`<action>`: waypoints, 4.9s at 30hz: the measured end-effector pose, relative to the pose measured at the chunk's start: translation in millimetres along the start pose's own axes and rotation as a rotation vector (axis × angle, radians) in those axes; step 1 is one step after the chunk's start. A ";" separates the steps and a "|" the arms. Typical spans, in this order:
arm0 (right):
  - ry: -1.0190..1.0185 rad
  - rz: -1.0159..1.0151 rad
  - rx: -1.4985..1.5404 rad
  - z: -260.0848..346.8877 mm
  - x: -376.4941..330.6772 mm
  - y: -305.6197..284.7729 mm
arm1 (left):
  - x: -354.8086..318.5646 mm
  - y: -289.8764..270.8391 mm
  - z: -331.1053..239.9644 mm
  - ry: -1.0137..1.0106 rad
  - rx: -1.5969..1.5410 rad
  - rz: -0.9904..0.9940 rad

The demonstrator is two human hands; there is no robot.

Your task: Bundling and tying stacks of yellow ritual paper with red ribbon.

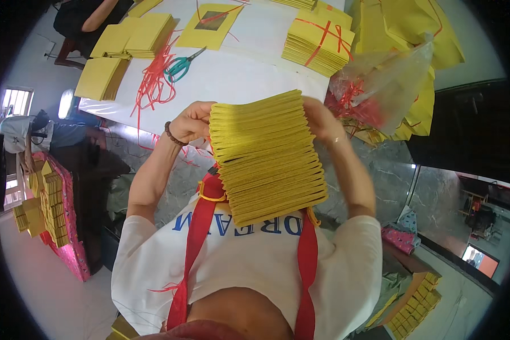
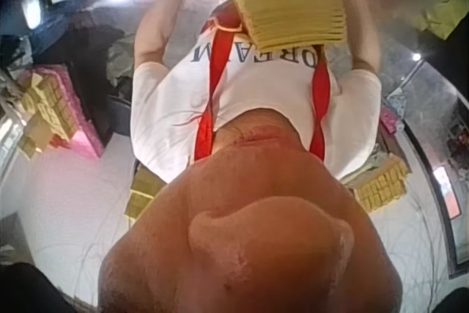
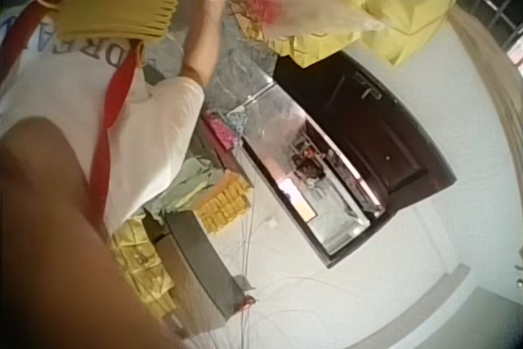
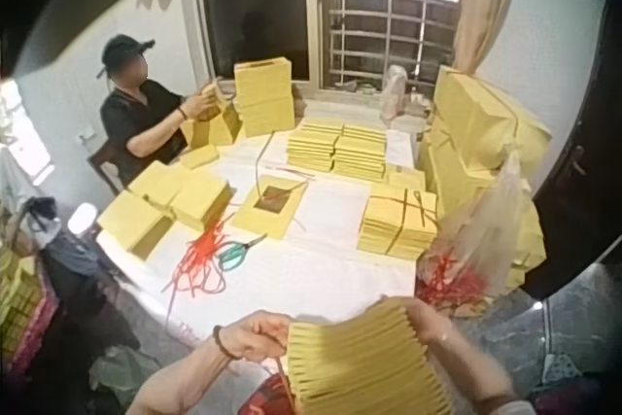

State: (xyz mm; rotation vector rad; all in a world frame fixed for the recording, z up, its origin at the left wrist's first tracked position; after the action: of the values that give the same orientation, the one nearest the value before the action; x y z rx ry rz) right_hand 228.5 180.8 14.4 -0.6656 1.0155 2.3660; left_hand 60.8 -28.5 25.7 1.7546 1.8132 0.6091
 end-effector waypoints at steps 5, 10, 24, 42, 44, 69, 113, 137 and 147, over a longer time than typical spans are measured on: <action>-0.027 0.379 -0.906 37.6 15.5 59.6 | 17.2 -1.5 -1.1 -0.085 0.087 -0.033; 0.229 0.508 -0.670 28.1 24.7 86.6 | 17.0 11.5 -16.9 -0.043 0.236 -0.028; -0.133 0.533 -0.594 16.9 -20.3 95.4 | 103.5 20.8 -94.4 0.128 1.175 0.124; -0.447 0.616 -0.923 25.9 12.6 108.8 | 22.3 -14.1 -55.3 0.523 0.791 -0.640; -0.456 0.637 -0.970 22.1 15.3 111.4 | 23.1 -9.3 -39.1 0.561 0.860 -0.567; -0.554 0.539 -1.142 -1.7 33.2 18.0 | 3.7 21.4 -39.3 0.198 1.018 -0.429; -0.136 0.243 -0.164 -50.5 27.2 -58.0 | 37.6 163.0 -61.5 0.578 1.696 0.163; 0.052 0.234 0.495 -102.5 48.7 -55.6 | 41.5 -48.3 -28.8 -0.177 0.568 -0.369; -0.316 -0.167 0.213 -60.2 58.8 -48.1 | 22.0 -58.8 4.6 -0.113 0.090 -0.804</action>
State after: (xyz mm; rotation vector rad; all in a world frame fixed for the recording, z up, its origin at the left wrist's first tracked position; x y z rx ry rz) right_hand 226.5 178.3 -82.4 -0.2736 1.0082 2.0965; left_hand 19.4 -9.8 -17.8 0.9320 2.2512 0.0958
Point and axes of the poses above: each hand's wrist, its own x-axis towards the middle knuckle, its own y-axis out of the palm, z = x × y, the point moved 2 cm from there along x, towards the middle knuckle, and after that the axes turned 10 degrees about -z, right-handed, at the moved point
